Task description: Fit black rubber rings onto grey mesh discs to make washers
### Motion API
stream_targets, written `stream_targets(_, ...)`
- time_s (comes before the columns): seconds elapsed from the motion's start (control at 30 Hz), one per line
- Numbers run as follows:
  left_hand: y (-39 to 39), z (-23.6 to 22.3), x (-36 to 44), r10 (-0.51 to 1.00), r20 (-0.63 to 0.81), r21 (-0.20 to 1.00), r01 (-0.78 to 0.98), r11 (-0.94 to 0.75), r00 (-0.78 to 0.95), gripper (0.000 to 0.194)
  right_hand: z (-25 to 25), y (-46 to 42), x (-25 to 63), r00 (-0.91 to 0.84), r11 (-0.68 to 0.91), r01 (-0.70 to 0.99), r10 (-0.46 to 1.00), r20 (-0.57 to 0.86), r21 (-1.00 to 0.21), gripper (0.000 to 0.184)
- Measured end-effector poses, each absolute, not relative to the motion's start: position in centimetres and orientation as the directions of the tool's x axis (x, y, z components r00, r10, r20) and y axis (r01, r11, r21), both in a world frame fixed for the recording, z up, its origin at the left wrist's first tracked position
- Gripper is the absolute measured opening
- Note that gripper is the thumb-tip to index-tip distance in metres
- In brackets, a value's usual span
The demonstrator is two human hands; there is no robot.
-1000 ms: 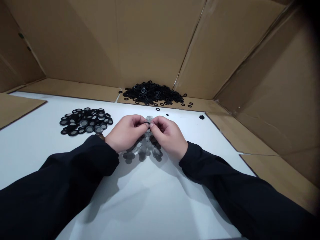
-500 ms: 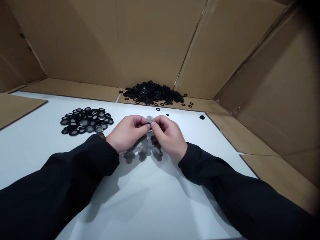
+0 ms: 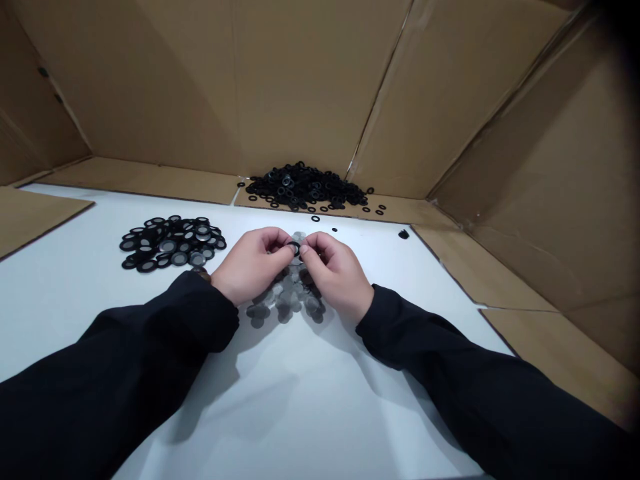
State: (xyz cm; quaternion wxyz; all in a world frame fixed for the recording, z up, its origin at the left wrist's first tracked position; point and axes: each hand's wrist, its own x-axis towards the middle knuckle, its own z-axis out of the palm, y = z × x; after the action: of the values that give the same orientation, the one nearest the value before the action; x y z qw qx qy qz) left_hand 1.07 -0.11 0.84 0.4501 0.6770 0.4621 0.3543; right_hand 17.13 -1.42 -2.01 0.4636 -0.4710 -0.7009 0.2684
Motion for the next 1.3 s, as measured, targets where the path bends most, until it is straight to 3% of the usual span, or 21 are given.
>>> stream_targets(0.43,0.06,0.71,0.95,0.921,0.108,0.907,0.342,-0.245,0.374,0.016,-1.86,-1.54,17.18,-0.113,0.454,0.446,0.883,0.455,-0.771,0.014)
stream_targets(1.07,0.12,0.53,0.86,0.933,0.063,0.944,0.282,-0.171,0.354,0.017,-2.3,-1.33,17.34,-0.159,0.383,0.353,0.924,0.349,-0.854,0.02)
stream_targets(1.3,-0.04,0.72,0.94,0.927,0.075,0.917,0.339,-0.209,0.368,0.02,-2.14,-1.37,17.5,-0.134,0.477,0.41,0.874,0.466,-0.777,0.015)
